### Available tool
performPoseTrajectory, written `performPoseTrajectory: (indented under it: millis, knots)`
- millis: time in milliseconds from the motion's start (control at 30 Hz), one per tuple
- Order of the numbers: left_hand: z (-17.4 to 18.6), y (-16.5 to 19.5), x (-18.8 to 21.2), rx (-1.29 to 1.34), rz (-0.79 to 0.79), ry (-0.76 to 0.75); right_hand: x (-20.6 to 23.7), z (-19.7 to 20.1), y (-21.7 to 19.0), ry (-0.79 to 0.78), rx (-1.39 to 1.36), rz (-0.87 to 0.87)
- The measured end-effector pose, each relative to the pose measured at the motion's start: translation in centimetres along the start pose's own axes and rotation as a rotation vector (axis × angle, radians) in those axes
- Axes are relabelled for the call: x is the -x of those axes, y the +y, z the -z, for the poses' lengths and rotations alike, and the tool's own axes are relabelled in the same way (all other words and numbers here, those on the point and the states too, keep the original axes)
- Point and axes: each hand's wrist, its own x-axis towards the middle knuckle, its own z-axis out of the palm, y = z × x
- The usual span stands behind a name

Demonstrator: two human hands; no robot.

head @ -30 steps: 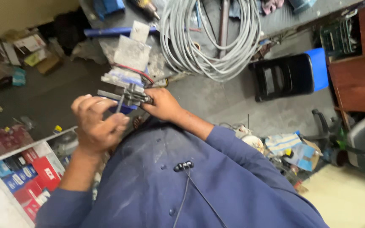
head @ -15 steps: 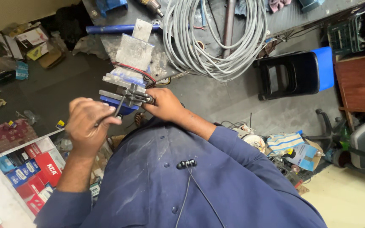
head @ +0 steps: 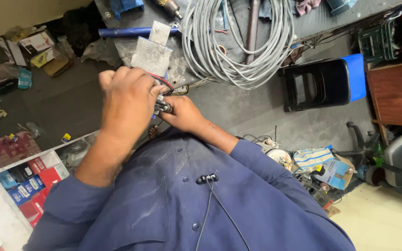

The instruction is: The person cleans a small metal component with a cloth, then uses a screwdriver to adjust a part held in a bench vise. They also tap a cylindrical part with a hammer and handle a motor housing, moving between cleaning, tightening, and assembling actions.

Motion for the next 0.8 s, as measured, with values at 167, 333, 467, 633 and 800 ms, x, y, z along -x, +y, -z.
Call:
performPoseTrajectory:
  millis: [167,333,467,633,800]
  knots:
    - [-1.1,-0.3,1.9,0.179,0.064,0.08,0.0,-0.3,0.3,-0.001,-0.012,0.015]
    - [-0.9,-0.5,3.4,0.116,-0.025,0.095,0.0,-0.1,0.5,-0.009,0.015,0.007]
    - [0.3,-1.6,4.1,0.049,-0.23,0.108,0.0,0.2,0.4,-0.027,0.022,0.003]
    - [-0.9,-4.0,5.1,0.262,-0.269,0.185,-0.2,0.6,0.3,-0.039,-0.012,0.001]
    - [-4.1,-3.4,7.0,0.466,0.044,0.297,-0.1,0.9,0.5,-0.059,0.005,0.031]
